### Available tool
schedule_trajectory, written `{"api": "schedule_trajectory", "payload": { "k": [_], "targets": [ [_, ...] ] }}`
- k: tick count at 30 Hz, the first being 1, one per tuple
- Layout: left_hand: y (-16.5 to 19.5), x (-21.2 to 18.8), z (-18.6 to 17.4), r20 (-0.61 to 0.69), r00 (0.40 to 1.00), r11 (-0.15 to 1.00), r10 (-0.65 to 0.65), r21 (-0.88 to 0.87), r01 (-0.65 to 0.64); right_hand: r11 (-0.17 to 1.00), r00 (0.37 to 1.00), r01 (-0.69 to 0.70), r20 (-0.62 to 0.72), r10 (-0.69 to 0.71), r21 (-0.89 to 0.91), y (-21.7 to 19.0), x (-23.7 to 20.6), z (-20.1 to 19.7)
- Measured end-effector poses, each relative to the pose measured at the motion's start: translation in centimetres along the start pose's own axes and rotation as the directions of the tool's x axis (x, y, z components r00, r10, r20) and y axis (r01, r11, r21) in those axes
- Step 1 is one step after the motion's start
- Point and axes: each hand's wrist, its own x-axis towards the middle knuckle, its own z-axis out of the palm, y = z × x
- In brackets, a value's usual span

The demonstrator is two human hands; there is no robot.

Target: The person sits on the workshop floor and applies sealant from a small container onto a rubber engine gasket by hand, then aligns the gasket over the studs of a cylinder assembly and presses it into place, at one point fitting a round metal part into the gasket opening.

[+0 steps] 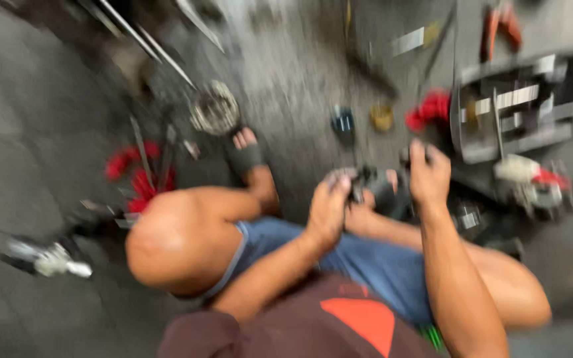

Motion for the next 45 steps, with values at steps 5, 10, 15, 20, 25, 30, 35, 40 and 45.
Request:
{"api": "schedule_trajectory", "payload": {
  "k": [5, 10, 15, 20, 25, 30, 35, 40, 45],
  "targets": [
    [1.7, -3.6, 0.9, 0.039, 0.990, 0.989, -0.137, -0.056, 0.139, 0.996, 0.991, 0.038, 0.134, -0.028, -0.079, 3.6, 0.5, 1.2],
    [3.8, -5.1, 1.4, 0.048, 0.991, 0.979, -0.129, -0.152, 0.135, 0.888, 0.970, 0.209, 0.203, -0.135, -0.410, 4.7, 0.5, 6.0],
    [4.4, -4.8, 0.6, -0.035, 0.997, 0.984, -0.066, -0.170, 0.059, 0.714, 0.869, 0.495, 0.307, -0.389, -0.495, 3.1, 2.8, 11.9],
    [4.7, -4.3, -0.1, -0.080, 0.995, 0.978, -0.065, -0.205, 0.048, 0.623, 0.833, 0.552, 0.396, -0.386, -0.554, 1.6, 4.7, 15.1],
    [4.7, -3.4, 0.0, -0.096, 0.993, 0.944, -0.066, -0.328, 0.031, 0.525, 0.786, 0.618, 0.437, -0.438, -0.585, 1.0, 5.6, 15.9],
    [4.2, -2.9, -0.6, -0.134, 0.991, 0.967, -0.021, -0.256, -0.014, 0.507, 0.786, 0.617, 0.451, -0.422, -0.602, 0.7, 5.9, 16.1],
    [3.6, -1.9, -1.0, -0.175, 0.983, 0.881, -0.060, -0.472, -0.030, 0.582, 0.751, 0.659, 0.463, -0.472, -0.477, -0.1, 5.9, 14.4],
    [3.7, -1.4, -1.8, -0.259, 0.958, 0.853, -0.123, -0.520, -0.031, 0.995, 0.897, 0.058, 0.441, -0.019, -0.077, -3.0, 4.9, 8.4],
    [3.7, -1.8, -1.2, -0.198, 0.978, 0.706, -0.060, -0.701, -0.099, 0.780, 0.803, -0.441, 0.583, 0.123, 0.444, -8.3, -1.1, 1.5]
  ]
}}
